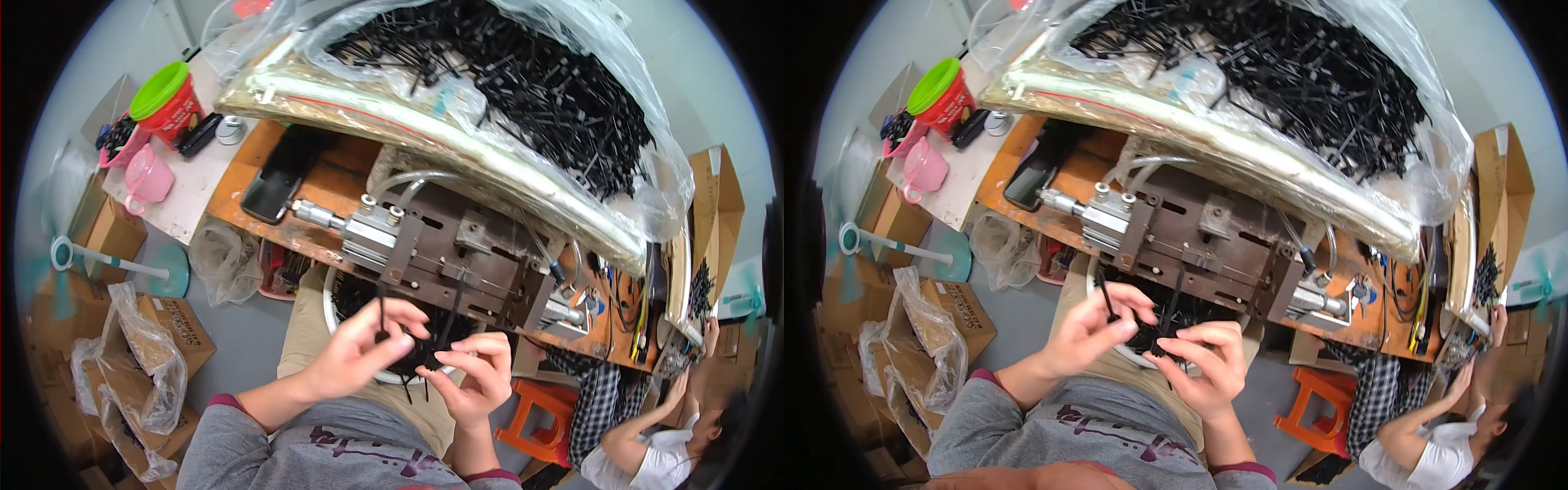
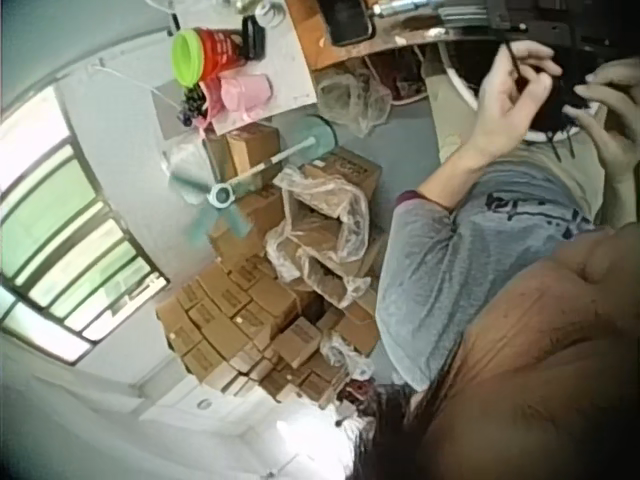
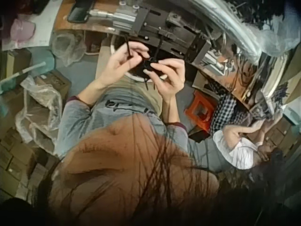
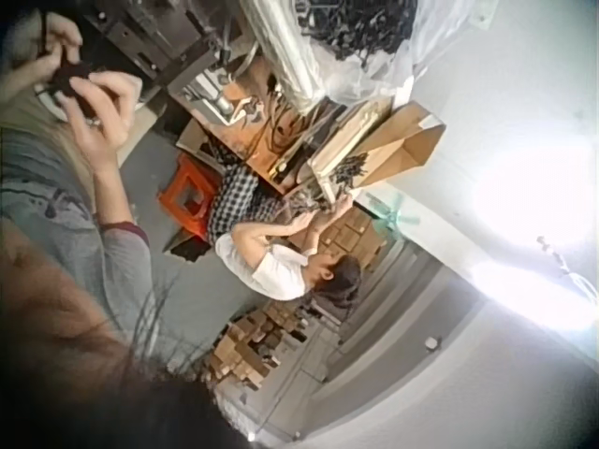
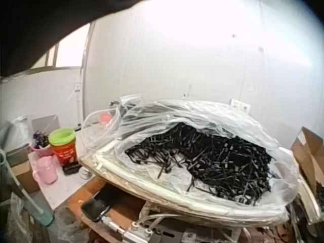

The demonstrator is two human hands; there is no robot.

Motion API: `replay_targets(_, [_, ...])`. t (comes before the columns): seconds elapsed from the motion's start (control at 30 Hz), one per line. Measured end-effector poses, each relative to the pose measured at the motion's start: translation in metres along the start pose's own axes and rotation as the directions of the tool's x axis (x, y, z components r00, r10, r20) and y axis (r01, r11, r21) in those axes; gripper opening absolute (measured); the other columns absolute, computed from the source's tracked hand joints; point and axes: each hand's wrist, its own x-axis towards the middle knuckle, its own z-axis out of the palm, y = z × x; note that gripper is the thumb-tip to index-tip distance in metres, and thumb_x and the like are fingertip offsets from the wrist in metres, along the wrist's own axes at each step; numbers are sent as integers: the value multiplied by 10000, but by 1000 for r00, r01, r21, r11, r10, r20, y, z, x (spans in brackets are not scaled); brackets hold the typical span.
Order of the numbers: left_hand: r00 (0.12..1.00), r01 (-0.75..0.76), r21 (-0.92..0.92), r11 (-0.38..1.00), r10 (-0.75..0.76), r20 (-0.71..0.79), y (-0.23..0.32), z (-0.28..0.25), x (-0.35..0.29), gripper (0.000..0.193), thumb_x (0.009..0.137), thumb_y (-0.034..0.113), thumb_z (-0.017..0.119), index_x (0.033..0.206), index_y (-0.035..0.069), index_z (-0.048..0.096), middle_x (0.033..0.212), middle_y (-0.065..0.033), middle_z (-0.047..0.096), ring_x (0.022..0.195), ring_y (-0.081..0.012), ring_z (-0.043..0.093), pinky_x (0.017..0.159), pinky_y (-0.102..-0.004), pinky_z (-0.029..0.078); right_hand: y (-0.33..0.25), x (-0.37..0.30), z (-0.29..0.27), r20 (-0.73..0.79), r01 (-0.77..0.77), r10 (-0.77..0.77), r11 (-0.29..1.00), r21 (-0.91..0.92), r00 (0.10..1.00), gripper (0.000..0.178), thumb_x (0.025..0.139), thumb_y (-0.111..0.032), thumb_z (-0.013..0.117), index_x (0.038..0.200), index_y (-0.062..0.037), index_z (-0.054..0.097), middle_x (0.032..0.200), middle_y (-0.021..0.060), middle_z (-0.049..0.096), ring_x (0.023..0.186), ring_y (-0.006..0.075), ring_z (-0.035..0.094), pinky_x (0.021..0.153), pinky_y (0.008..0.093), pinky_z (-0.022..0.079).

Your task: Assembling small black plastic parts using a manual machine press.

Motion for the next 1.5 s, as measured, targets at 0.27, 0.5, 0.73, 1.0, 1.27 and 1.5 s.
replay_targets(0.27, [983, -133, 523, 842, 178, -35, 11, 10, -4, 238, 874, 138, 709, 1059, -6, 667, 773, -54, 633, 595, -96, 536, 543, -242, 451, -2, 12, 13, 55, -209, 206, 872, 442, 977, 470, 694, -55, 817, 1126, 36, 655, 1009, 97, 572, 844, 160, 574, 738, 284, 496])
replay_targets(0.5, [934, -306, 686, 660, 346, 85, 3, 17, -9, 200, 876, 170, 671, 998, 12, 660, 819, -119, 632, 685, -306, 644, 582, -375, 517, -4, 37, 8, 83, -421, 463, 698, 580, 882, 122, 932, -32, 595, 976, 71, 643, 874, 73, 593, 529, 57, 465, 471, 188, 329])
replay_targets(0.73, [901, -411, 574, 708, 413, 135, 12, 30, -8, 98, 849, 89, 643, 911, 12, 646, 805, -115, 632, 674, -282, 652, 588, -362, 520, -4, 63, 13, -139, -218, 474, 620, 753, 869, 97, 981, -118, 559, 979, -22, 546, 831, 31, 543, 519, 43, 380, 430, 177, 300])
replay_targets(1.0, [507, -515, 751, 413, 853, -121, 109, -68, 41, 88, 853, 75, 701, 886, -7, 701, 725, -117, 678, 653, -140, 642, 578, -295, 501, -23, 87, -5, -464, 0, 151, 950, 311, 873, 167, 1014, -128, 477, 907, -4, 511, 771, 45, 496, 516, 49, 373, 446, 175, 266])
replay_targets(1.27, [688, -325, 502, 802, 564, -456, 213, -117, 90, 523, 902, 262, 652, 1334, 42, 456, 719, 49, 399, 600, -36, 336, 525, -201, 289, -16, 41, -1, -371, -196, 381, 872, 449, 847, 153, 977, -48, 484, 1076, 49, 550, 878, 188, 655, 492, 140, 576, 464, 209, 452])
replay_targets(1.5, [827, -263, 414, 872, 424, -368, 128, -99, 62, 355, 955, 180, 573, 1282, 51, 521, 922, 32, 549, 721, -27, 422, 635, -185, 364, -11, 40, -4, -288, -325, 457, 855, 405, 842, 202, 954, -31, 520, 1137, 54, 534, 853, 191, 684, 534, 163, 626, 465, 218, 471])
